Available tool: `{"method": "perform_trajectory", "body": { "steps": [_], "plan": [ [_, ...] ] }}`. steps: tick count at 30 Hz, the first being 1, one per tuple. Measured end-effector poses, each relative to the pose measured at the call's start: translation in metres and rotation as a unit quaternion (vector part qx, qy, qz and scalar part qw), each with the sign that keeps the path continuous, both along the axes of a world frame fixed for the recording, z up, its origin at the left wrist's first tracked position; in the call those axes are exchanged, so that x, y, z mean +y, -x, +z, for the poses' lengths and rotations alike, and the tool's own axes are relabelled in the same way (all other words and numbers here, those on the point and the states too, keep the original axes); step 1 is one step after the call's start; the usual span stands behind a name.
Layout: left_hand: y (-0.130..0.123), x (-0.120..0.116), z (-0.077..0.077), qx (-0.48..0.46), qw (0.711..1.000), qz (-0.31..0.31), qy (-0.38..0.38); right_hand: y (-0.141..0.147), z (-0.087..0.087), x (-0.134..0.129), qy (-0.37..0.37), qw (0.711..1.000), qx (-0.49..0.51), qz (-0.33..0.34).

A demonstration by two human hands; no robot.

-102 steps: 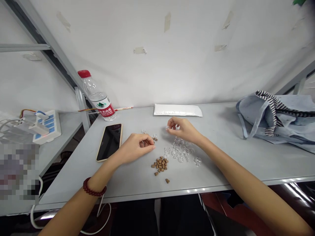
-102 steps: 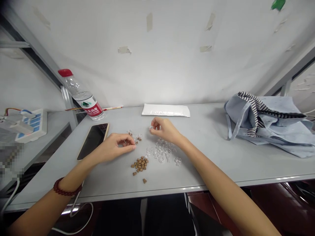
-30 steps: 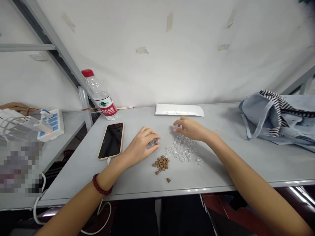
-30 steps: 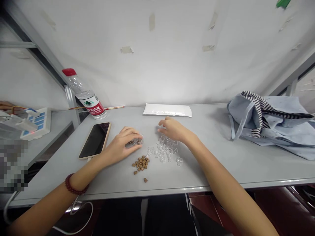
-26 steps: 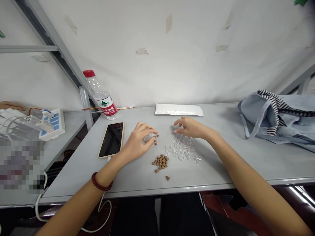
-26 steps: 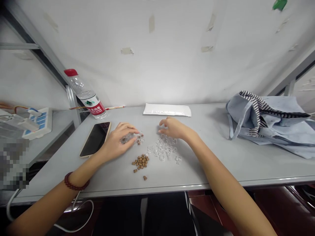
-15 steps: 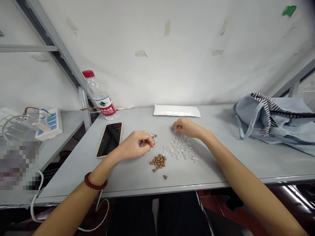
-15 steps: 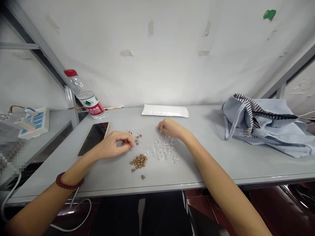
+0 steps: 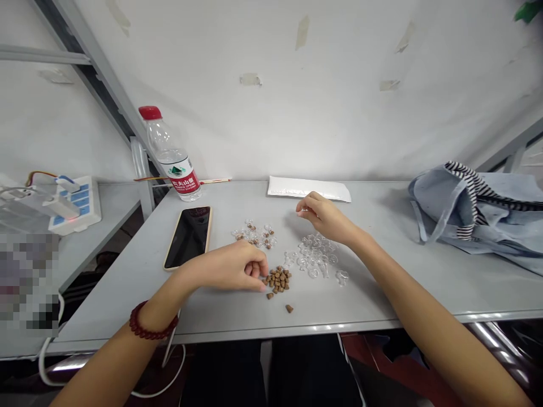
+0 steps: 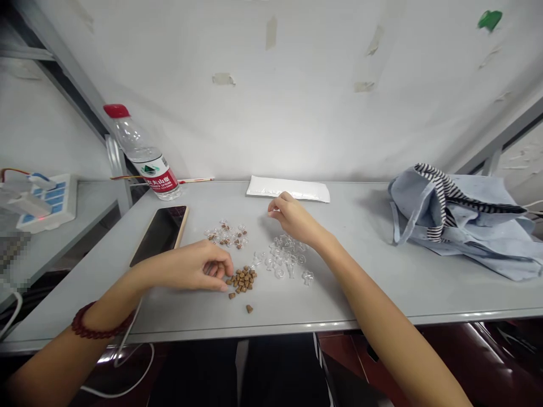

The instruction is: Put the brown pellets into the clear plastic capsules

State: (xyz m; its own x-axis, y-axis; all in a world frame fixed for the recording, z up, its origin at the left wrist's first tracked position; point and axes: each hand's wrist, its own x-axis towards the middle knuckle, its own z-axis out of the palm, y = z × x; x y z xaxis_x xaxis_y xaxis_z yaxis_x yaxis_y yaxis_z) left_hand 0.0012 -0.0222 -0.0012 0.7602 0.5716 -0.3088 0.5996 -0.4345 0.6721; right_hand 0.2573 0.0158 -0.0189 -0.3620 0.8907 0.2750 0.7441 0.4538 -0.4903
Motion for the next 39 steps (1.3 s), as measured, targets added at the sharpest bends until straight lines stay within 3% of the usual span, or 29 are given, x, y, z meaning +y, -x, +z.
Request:
{"method": "perform_trajectory", "body": {
  "steps": [2,5,10,15,20,30,39],
  "plan": [
    [-0.002,-0.002,-0.002,0.005,1.0,-0.009,-0.017,0.005,0.001,-0.003,-0.011,1.0,0.024,0.015],
    [-0.004,-0.003,-0.002,-0.023,0.999,0.006,-0.023,0.016,0.001,-0.011,0.055,0.994,0.086,0.045],
    [-0.008,-0.004,0.003,-0.164,0.971,0.151,-0.082,0.036,0.001,-0.029,0.209,0.949,0.217,0.098],
    [-0.012,-0.005,0.001,-0.253,0.93,0.226,-0.144,0.044,0.004,-0.038,0.247,0.907,0.291,0.179],
    [-0.013,-0.005,-0.004,-0.291,0.914,0.225,-0.17,0.045,0.007,-0.038,0.285,0.875,0.363,0.145],
    [-0.015,-0.006,-0.013,-0.304,0.912,0.197,-0.194,0.048,0.005,-0.039,0.251,0.918,0.292,0.098],
    [-0.015,-0.004,-0.012,-0.299,0.922,0.2,-0.143,0.048,0.007,-0.038,0.261,0.913,0.292,0.112]
  ]
}}
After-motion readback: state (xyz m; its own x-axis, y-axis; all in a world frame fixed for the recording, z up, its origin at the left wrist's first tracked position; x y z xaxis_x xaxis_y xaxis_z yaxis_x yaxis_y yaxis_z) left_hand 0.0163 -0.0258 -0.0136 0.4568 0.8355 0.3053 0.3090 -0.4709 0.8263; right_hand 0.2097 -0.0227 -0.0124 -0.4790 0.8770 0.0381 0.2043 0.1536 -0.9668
